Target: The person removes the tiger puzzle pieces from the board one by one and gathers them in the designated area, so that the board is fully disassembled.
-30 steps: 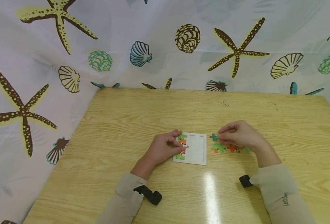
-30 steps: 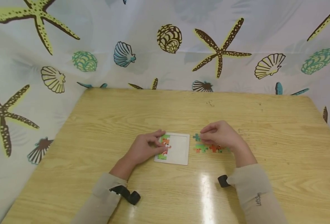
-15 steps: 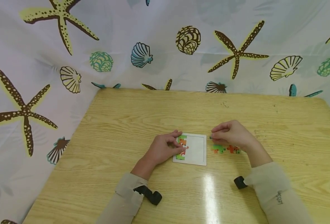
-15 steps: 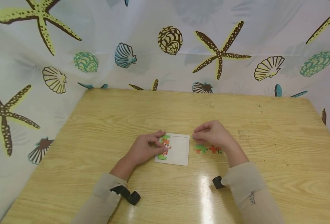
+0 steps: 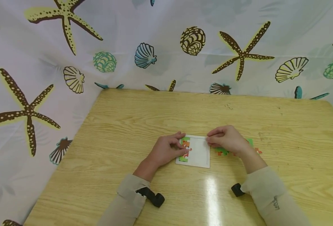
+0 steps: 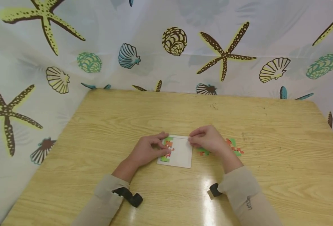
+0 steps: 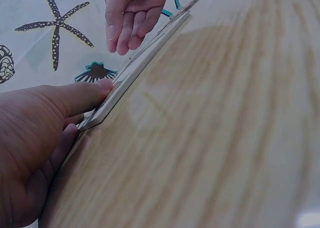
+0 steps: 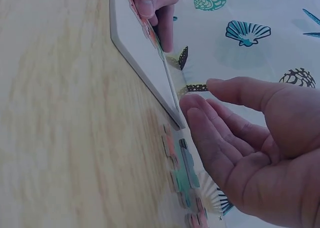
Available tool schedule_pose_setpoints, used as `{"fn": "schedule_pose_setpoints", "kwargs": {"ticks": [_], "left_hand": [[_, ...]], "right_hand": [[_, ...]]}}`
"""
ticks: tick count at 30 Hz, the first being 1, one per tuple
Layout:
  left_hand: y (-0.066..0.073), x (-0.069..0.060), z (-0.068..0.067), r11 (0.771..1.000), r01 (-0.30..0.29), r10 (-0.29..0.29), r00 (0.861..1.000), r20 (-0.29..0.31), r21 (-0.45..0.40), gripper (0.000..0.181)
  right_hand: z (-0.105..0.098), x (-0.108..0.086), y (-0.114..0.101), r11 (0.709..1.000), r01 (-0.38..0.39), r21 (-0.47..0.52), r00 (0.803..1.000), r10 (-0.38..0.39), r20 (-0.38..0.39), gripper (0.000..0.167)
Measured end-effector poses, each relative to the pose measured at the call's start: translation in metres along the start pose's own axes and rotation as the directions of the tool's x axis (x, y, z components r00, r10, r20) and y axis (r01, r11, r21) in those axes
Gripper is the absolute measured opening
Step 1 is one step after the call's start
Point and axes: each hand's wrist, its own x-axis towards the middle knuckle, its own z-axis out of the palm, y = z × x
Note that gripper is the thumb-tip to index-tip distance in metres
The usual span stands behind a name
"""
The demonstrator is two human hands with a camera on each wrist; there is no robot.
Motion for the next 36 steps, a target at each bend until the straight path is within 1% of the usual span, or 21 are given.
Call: {"fn": "schedule_pose_setpoints", "kwargs": {"ticks": [3,5,8,10,13,16,20,25,30,36], "left_hand": [[0.001,0.001,0.000,1.000,0.006,-0.006,1.000,-0.002,-0.002,0.010],[0.002,0.001,0.000,1.000,0.012,-0.012,1.000,0.000,0.002,0.010],[0.002,0.001,-0.001,1.000,-0.002,0.002,1.000,-0.001,0.020,0.010],[0.001,0.001,-0.002,0.999,-0.016,0.017,1.000,-0.013,0.033,0.011],[0.000,0.002,-0.002,0.998,-0.033,0.035,0.999,-0.028,0.048,0.011],[0.000,0.002,-0.002,0.998,-0.038,0.039,0.999,-0.019,0.052,0.011],[0.001,0.001,-0.001,0.998,-0.024,0.024,1.000,0.006,0.050,0.012],[0.002,0.002,-0.001,0.998,-0.002,0.002,1.000,0.001,0.059,0.012],[0.001,0.003,-0.001,0.998,-0.010,0.010,1.000,-0.001,0.055,0.013],[0.000,0.002,0.001,0.998,-0.016,0.015,1.000,0.002,0.058,0.013]], "right_hand": [[0.004,0.001,-0.001,1.000,0.009,-0.008,1.000,-0.009,-0.004,0.032],[0.006,0.003,-0.001,1.000,0.001,-0.008,1.000,-0.001,-0.010,0.031],[0.010,0.004,-0.003,1.000,-0.006,0.003,1.000,0.006,-0.021,0.031],[0.014,0.006,-0.004,1.000,-0.006,0.019,0.999,0.007,-0.036,0.032],[0.019,0.009,-0.006,0.999,0.009,0.042,0.999,-0.007,-0.042,0.034],[0.022,0.009,-0.006,0.998,0.007,0.057,0.999,-0.004,-0.050,0.035],[0.023,0.007,-0.005,0.998,-0.006,0.057,0.999,0.009,-0.047,0.036],[0.025,0.007,-0.008,1.000,-0.001,0.030,0.999,0.002,-0.044,0.036],[0.028,0.008,-0.009,1.000,0.015,0.003,0.999,-0.015,-0.031,0.034],[0.035,0.010,-0.009,0.999,0.021,0.028,1.000,-0.021,-0.016,0.032]]}}
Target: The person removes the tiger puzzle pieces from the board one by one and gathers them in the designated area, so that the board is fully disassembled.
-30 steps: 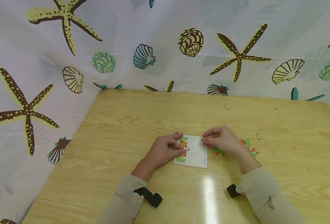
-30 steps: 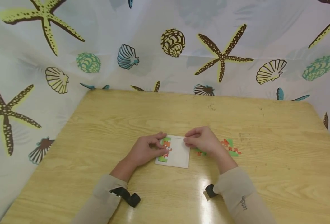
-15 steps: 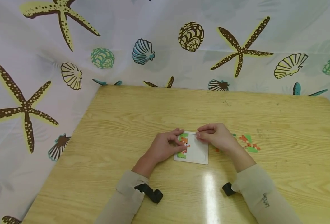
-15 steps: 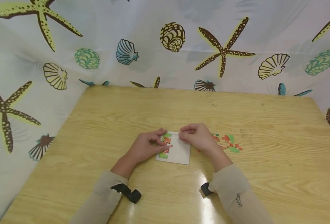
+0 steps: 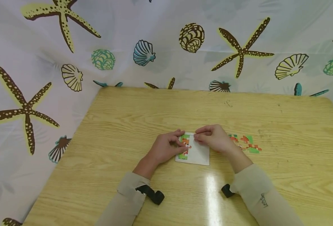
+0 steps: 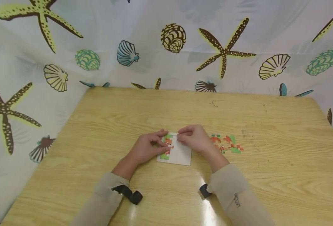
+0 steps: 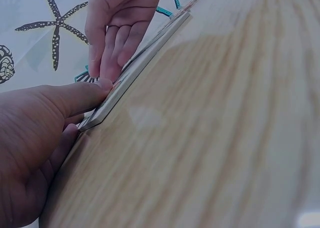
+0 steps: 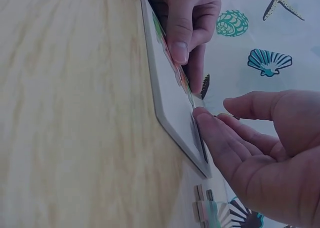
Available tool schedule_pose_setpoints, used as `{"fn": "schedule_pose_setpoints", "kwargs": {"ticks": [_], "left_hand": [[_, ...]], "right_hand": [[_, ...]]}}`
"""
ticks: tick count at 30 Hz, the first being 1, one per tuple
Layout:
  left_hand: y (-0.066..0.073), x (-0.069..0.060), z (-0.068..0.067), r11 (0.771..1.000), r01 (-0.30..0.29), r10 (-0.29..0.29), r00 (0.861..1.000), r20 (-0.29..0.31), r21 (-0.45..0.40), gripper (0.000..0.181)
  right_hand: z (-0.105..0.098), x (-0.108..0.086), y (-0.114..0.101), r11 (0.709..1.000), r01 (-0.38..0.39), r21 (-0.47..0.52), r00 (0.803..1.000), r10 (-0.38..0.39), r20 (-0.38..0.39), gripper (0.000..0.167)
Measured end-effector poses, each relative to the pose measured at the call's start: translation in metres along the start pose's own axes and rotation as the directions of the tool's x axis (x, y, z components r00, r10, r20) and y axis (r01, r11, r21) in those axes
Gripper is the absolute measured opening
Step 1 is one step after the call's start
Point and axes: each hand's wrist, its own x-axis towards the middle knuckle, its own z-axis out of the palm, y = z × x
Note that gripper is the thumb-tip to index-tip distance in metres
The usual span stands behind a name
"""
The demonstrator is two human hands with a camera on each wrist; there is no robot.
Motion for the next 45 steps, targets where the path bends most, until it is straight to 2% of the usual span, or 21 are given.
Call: {"fn": "schedule_pose_setpoints", "kwargs": {"ticks": [9,14,23,33,38,41,45], "left_hand": [[-0.003,0.000,0.001,1.000,-0.013,0.013,1.000,-0.006,-0.015,0.012],[-0.002,-0.001,0.000,1.000,-0.023,0.023,1.000,-0.006,-0.015,0.013],[0.002,-0.001,-0.002,0.999,-0.034,0.034,0.999,-0.004,-0.011,0.015],[0.002,-0.003,-0.002,1.000,-0.012,0.012,1.000,0.012,-0.028,0.015],[0.003,-0.004,-0.003,1.000,-0.015,0.015,1.000,0.016,-0.022,0.016],[0.004,-0.004,-0.003,1.000,-0.027,0.027,0.999,0.016,-0.014,0.017],[0.004,-0.004,-0.004,0.999,-0.038,0.038,0.999,0.014,0.002,0.017]], "right_hand": [[0.013,0.000,-0.004,0.998,-0.006,0.055,1.000,0.006,-0.009,0.031],[0.020,-0.002,-0.009,0.990,-0.039,0.134,0.999,0.041,-0.018,0.033],[0.021,-0.004,-0.017,0.936,-0.146,0.321,0.987,0.159,-0.015,0.037],[0.025,-0.006,-0.020,0.900,-0.198,0.389,0.977,0.215,0.000,0.039],[0.028,-0.010,-0.028,0.884,-0.196,0.424,0.980,0.196,0.044,0.046],[0.031,-0.012,-0.031,0.887,-0.197,0.417,0.980,0.187,0.064,0.047],[0.031,-0.011,-0.032,0.910,-0.215,0.355,0.976,0.214,0.043,0.045]]}}
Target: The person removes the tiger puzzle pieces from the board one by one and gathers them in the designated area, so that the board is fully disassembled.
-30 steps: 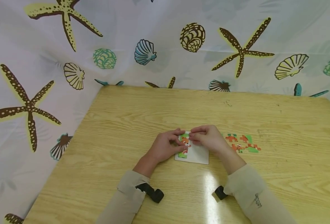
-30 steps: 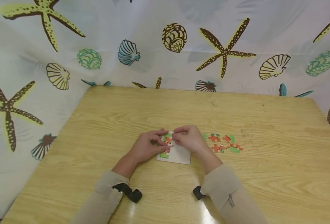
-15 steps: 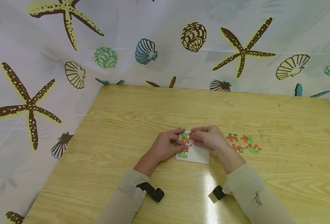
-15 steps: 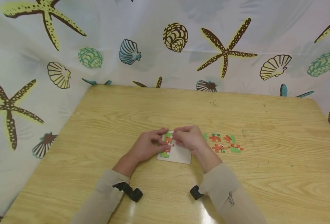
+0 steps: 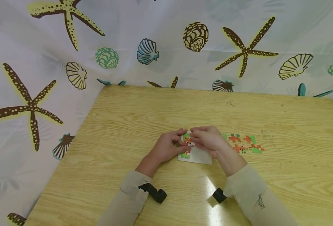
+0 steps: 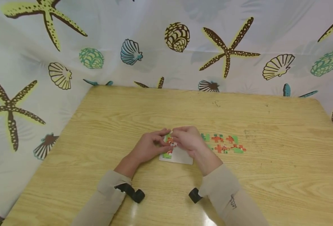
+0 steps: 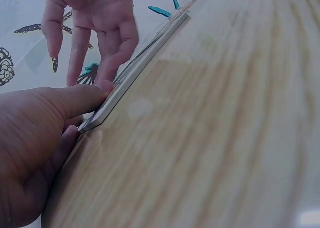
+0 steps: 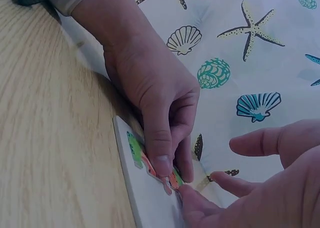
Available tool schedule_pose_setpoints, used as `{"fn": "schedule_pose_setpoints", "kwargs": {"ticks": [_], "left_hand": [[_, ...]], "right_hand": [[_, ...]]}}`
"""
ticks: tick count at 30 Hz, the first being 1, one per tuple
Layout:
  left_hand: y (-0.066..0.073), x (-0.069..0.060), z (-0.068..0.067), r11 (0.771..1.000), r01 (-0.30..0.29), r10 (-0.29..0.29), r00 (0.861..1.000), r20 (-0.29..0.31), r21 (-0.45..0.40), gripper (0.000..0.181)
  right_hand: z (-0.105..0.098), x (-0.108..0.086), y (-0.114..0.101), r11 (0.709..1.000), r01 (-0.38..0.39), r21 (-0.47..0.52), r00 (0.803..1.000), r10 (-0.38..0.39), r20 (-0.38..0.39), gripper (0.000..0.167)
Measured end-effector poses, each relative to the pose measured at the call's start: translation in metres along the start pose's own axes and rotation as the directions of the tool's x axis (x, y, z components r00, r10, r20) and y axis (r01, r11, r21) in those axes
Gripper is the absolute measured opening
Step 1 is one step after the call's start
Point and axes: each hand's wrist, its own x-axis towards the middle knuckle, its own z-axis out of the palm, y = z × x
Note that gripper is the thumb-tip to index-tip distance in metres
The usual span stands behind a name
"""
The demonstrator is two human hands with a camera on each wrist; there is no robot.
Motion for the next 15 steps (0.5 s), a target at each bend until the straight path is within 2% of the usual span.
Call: {"fn": "schedule_pose_setpoints", "kwargs": {"ticks": [4,10,15], "left_hand": [[-0.0004,0.0005,-0.0016,1.000,0.008,-0.008,1.000,-0.008,0.011,0.015],[-0.0005,0.0010,-0.0030,1.000,0.003,-0.003,1.000,-0.004,-0.002,0.017],[-0.0004,0.0012,0.0001,1.000,0.012,-0.012,1.000,0.007,-0.018,0.015]], "right_hand": [[-0.0024,0.0016,-0.0018,0.999,-0.011,-0.035,1.000,0.010,-0.021,0.044],[-0.0044,0.0034,-0.0027,1.000,0.011,-0.026,1.000,-0.010,0.011,0.045],[-0.0080,0.0073,0.0001,0.995,0.033,-0.092,0.999,-0.033,0.001,0.045]]}}
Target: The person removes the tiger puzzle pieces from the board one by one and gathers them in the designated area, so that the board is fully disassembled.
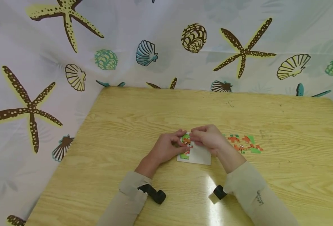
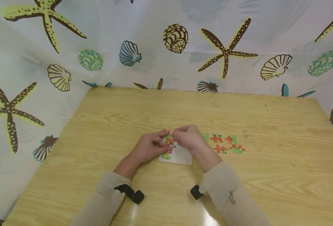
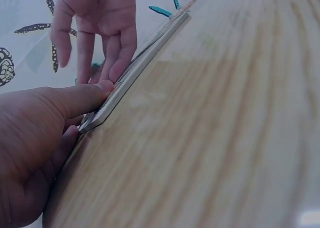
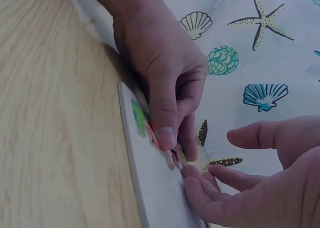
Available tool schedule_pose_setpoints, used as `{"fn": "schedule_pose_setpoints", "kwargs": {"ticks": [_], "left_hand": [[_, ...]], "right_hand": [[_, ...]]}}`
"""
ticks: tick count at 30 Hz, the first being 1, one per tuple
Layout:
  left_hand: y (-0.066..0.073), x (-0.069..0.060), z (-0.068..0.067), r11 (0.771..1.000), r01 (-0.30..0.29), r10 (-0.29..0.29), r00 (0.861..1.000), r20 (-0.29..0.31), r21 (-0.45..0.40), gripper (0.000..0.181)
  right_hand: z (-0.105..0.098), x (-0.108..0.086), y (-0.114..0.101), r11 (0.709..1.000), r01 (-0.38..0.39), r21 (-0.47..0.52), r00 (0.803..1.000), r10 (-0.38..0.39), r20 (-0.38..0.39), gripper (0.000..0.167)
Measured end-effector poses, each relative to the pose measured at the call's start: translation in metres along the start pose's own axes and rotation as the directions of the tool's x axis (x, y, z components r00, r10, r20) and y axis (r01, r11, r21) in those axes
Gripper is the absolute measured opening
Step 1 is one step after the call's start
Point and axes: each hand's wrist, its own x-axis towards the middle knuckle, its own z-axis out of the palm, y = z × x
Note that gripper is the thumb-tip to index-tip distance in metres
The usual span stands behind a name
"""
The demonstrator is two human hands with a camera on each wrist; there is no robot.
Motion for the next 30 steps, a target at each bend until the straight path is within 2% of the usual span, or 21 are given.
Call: {"fn": "schedule_pose_setpoints", "kwargs": {"ticks": [7,14,19,23,30], "left_hand": [[0.000,0.000,0.002,1.000,0.026,-0.026,1.000,0.004,0.002,0.015],[-0.003,0.001,0.002,1.000,0.009,-0.009,1.000,0.000,-0.005,0.014],[-0.002,0.002,0.000,1.000,0.005,-0.005,1.000,-0.008,-0.001,0.014],[-0.002,0.001,0.000,1.000,-0.004,0.004,1.000,-0.004,-0.008,0.014],[-0.003,0.001,0.002,1.000,-0.030,0.031,0.999,-0.009,0.003,0.015]], "right_hand": [[-0.002,0.010,0.008,0.996,0.021,-0.083,0.996,-0.028,-0.083,0.039],[0.003,0.019,0.009,0.974,0.081,-0.210,0.985,-0.111,-0.134,0.031],[0.006,0.025,0.005,0.918,0.101,-0.382,0.965,-0.184,-0.185,0.027],[0.010,0.025,0.004,0.869,0.073,-0.490,0.952,-0.207,-0.225,0.024],[0.013,0.022,0.000,0.839,0.040,-0.542,0.957,-0.188,-0.220,0.024]]}}
